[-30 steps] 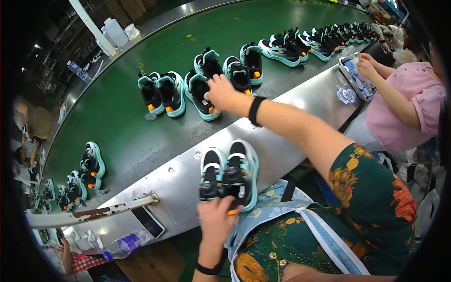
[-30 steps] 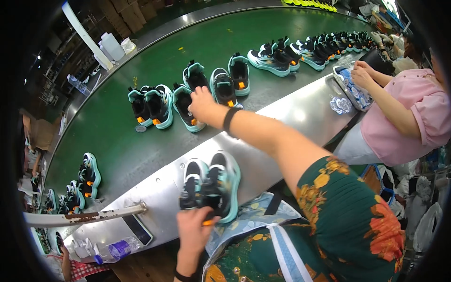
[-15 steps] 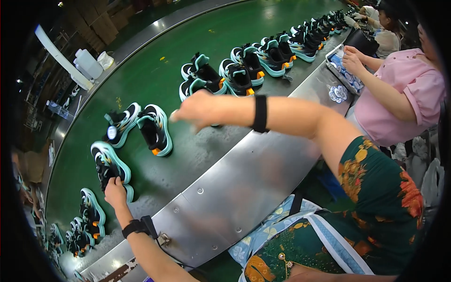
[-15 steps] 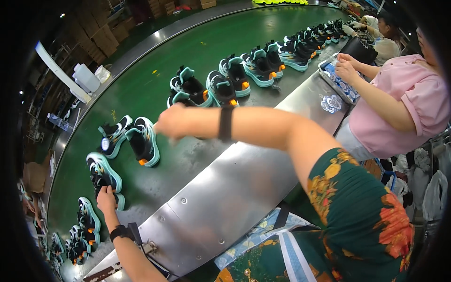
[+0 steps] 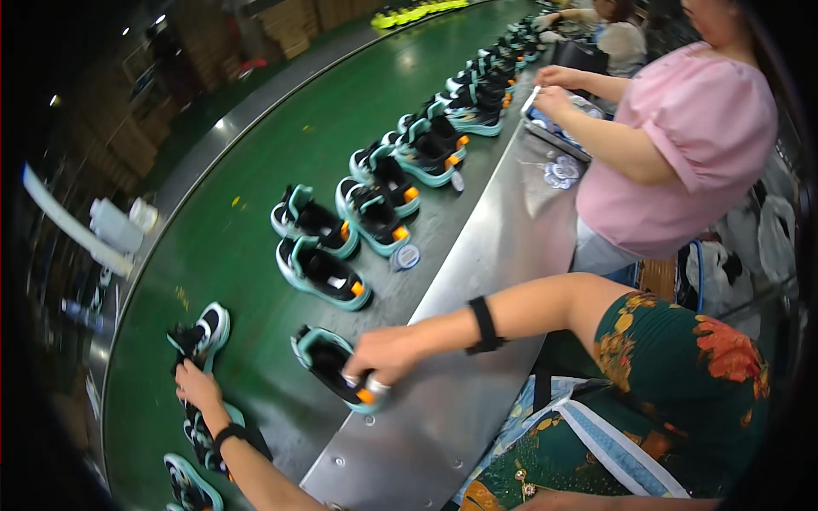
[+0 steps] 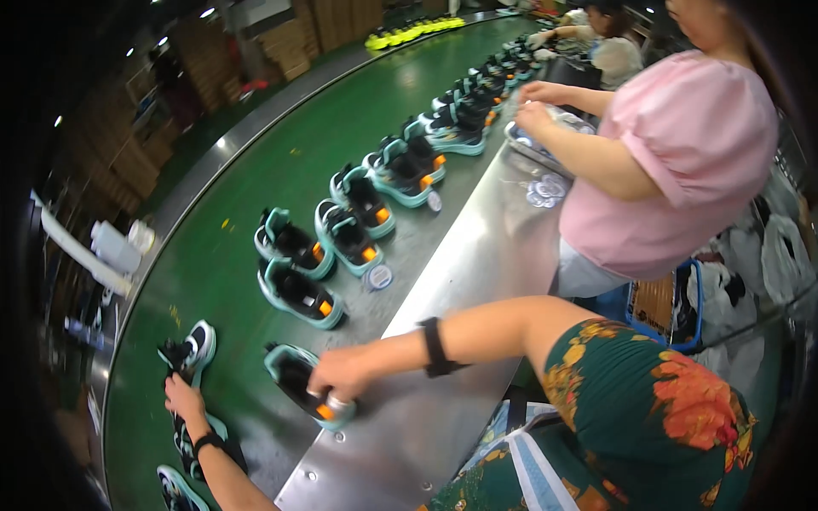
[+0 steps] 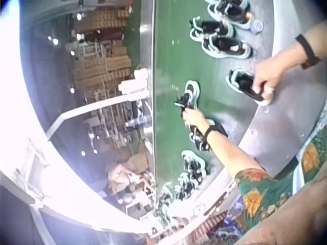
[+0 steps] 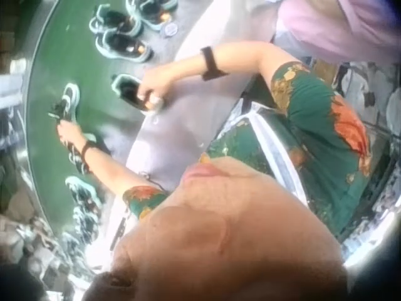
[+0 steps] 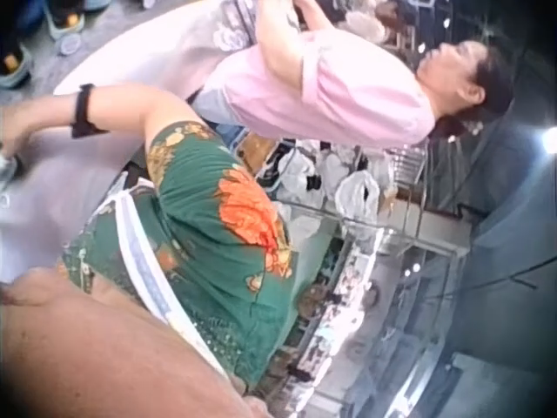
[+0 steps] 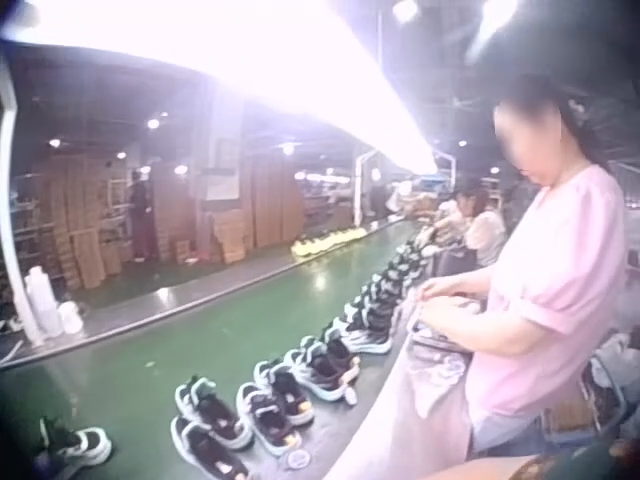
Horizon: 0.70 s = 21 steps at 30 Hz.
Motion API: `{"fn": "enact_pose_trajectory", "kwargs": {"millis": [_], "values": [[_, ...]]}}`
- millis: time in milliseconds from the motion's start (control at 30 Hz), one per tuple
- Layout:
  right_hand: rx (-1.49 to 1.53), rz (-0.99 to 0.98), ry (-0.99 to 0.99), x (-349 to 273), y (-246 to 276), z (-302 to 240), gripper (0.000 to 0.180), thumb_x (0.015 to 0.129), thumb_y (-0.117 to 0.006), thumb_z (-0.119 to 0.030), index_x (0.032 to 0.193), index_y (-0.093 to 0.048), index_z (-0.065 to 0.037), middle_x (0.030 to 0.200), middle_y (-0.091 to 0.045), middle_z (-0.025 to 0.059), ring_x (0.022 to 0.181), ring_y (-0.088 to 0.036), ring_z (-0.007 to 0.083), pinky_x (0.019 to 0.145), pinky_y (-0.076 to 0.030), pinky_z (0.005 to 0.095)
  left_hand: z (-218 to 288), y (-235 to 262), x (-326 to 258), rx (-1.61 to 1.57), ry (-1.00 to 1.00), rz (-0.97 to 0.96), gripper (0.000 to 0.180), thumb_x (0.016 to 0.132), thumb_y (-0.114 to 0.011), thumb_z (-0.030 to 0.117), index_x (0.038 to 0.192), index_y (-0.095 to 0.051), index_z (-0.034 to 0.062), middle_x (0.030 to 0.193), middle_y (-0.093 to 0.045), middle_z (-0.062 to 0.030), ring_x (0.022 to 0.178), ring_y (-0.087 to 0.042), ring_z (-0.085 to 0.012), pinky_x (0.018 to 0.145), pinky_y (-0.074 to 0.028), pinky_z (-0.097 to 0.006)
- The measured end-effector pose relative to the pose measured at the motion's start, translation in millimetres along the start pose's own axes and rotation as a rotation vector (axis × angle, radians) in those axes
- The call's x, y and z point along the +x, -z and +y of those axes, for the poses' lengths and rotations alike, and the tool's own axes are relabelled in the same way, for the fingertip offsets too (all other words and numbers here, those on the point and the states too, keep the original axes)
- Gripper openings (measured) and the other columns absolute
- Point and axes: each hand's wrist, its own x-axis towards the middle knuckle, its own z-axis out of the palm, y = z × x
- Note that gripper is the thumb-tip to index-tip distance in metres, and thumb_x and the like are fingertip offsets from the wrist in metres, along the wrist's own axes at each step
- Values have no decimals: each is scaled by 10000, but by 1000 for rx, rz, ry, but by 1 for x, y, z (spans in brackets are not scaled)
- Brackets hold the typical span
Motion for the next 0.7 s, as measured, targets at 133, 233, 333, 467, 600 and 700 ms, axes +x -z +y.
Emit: {"fn": "enact_pose_trajectory", "kwargs": {"millis": [133, 233, 333, 467, 600, 700], "values": [[175, 63, -155, -83, -21, -5, 330, 714, -720, -151, 1030, -646, -90, 904, -678, 141, 860, -650, 324, 741, -481, 401, 35, 29, -15, -54, -214, 190, 271, 776, -702, 172, 997, -599, 55, 1091, -553, -104, 1137, -479, -287, 973, -350, -500], [177, 131, -234, -109, -38, -20, 348, 711, -726, -156, 1043, -643, -95, 864, -674, 146, 830, -645, 345, 703, -473, 422, 85, 81, -60, -239, -353, 214, 172, 836, -644, 176, 877, -570, 26, 868, -607, -155, 864, -559, -338, 863, -382, -480], [129, 163, -157, -124, -52, -37, 322, 707, -723, -187, 1007, -648, -100, 790, -657, 154, 776, -638, 361, 663, -474, 450, 102, 143, -155, -397, -301, 58, 176, 838, -632, 181, 860, -536, 35, 838, -557, -173, 755, -559, -389, 638, -417, -482], [45, 177, -102, -153, -103, -42, 265, 696, -678, -197, 948, -643, -122, 682, -622, 149, 692, -631, 370, 603, -482, 480, 115, 183, -300, -573, -301, -108, 161, 778, -673, 117, 882, -575, 41, 889, -556, -169, 766, -556, -390, 643, -427, -485], [255, -330, -203, -171, -103, -43, 488, 831, -663, -204, 1270, -508, -59, 861, -659, 238, 848, -620, 455, 725, -487, 488, 125, 159, -361, -568, -208, -112, 181, 829, -650, 80, 999, -601, 37, 1060, -564, -180, 929, -508, -374, 788, -421, -443], [445, -343, -2, -155, -39, -43, 337, 848, -683, -258, 1115, -659, -54, 990, -688, 167, 894, -670, 296, 787, -509, 367, 124, 191, -387, -678, 11, 27, 127, 830, -648, 56, 933, -591, 9, 1024, -560, -165, 1011, -526, -337, 840, -425, -406]]}}
